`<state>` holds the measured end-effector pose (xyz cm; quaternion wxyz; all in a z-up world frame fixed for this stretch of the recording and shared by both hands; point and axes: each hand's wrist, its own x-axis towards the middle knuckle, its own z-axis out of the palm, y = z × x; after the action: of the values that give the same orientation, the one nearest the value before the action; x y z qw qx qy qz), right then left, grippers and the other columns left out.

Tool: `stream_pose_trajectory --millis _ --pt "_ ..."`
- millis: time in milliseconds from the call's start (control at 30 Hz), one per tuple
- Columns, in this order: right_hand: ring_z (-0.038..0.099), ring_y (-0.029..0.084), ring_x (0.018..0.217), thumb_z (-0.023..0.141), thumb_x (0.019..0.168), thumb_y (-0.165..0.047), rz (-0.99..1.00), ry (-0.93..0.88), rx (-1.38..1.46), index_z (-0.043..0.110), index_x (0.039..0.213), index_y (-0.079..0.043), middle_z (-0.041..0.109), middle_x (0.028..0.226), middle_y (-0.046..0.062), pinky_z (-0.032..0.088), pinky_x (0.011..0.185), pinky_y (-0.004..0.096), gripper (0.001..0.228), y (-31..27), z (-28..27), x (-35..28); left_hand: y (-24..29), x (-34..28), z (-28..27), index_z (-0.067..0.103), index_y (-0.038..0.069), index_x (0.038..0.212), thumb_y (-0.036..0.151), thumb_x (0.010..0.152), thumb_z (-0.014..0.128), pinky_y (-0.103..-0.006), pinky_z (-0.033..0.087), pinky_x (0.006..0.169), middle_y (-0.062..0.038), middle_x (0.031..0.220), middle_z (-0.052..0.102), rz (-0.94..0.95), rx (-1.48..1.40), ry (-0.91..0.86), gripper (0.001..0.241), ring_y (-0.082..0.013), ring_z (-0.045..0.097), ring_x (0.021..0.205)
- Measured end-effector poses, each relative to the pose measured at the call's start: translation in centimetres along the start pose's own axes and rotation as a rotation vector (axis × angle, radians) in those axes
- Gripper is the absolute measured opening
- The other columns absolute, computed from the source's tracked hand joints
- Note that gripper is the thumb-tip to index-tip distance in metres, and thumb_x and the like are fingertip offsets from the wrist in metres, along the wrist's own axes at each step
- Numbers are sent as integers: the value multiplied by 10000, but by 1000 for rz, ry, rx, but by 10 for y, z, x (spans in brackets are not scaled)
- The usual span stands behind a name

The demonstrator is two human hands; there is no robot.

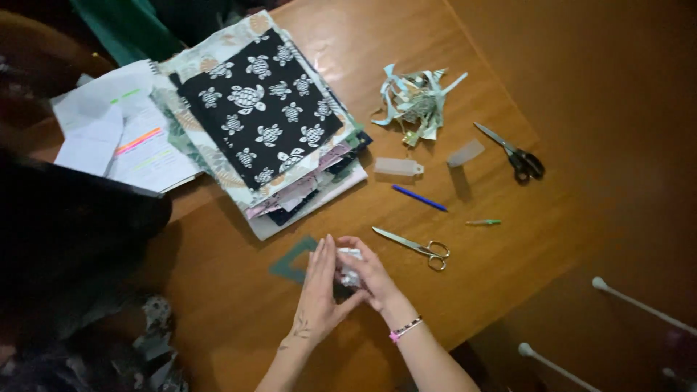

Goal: The person folds a piece of light green patterned fabric on a wooden table. They then sort through a stack of various patterned fabrics, including star and turtle prints, and arrange them. The person also handles a white plastic template and a small fabric pouch, placing items into organized piles.

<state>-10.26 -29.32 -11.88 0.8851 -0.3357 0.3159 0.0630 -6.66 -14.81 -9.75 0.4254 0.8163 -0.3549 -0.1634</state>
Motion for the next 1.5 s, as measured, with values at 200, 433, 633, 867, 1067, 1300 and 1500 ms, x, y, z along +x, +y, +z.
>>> stream_pose_trajectory --millis 200,433,633,867,1067,1300,1500 --pt "678 189 719 730 894 -57 -262 218 -17 605 1142 -126 685 907 83 527 506 269 286 -79 -37 22 17 -8 -5 132 39 1620 432 849 831 -514 246 1231 -148 1702 200 -119 -51 -57 1113 -363 209 1560" --pt "573 276 1066 748 928 -155 -1020 746 -1203 621 1177 -134 500 1331 137 511 849 363 280 -232 -28 141 21 -42 9 324 97 1578 349 933 738 -468 324 1189 -114 1606 394 -228 -14 -51 807 -291 371 1471" --pt "256 473 1476 628 930 -562 -480 739 -1857 495 1448 -207 248 1600 265 192 1152 715 642 -240 -68 216 18 -50 33 433 188 1540 367 936 728 -454 383 1154 -40 1549 462 -372 -14 -119 695 -249 440 1429" --pt "156 469 1533 756 930 -395 -743 694 -1755 445 1557 -268 75 1674 218 74 1221 679 711 -218 -61 187 14 -31 21 497 192 1497 351 958 669 -446 389 1143 -52 1538 470 -373 -14 -111 588 -236 469 1406" --pt "593 287 1199 620 1015 -246 -1379 693 -1243 664 1157 -30 606 1276 155 535 1060 398 262 -161 -57 80 11 -10 -8 539 169 1447 336 959 634 -449 354 1181 -59 1525 469 -473 -92 -62 524 -222 442 1425" --pt "599 268 949 552 889 141 -1204 1156 -910 665 1045 -44 621 1085 136 503 849 367 267 -118 -153 14 4 -4 -7 622 205 1372 347 966 600 -410 434 1103 -21 1446 541 -477 -57 -77 430 -200 511 1365" --pt "579 275 1002 599 995 -70 -871 960 -1303 722 1105 -130 713 1051 61 444 933 387 176 -115 -175 -1 4 -9 12 664 164 1301 280 975 609 -408 402 1097 -43 1344 610 -274 -84 -75 351 -232 541 1312"
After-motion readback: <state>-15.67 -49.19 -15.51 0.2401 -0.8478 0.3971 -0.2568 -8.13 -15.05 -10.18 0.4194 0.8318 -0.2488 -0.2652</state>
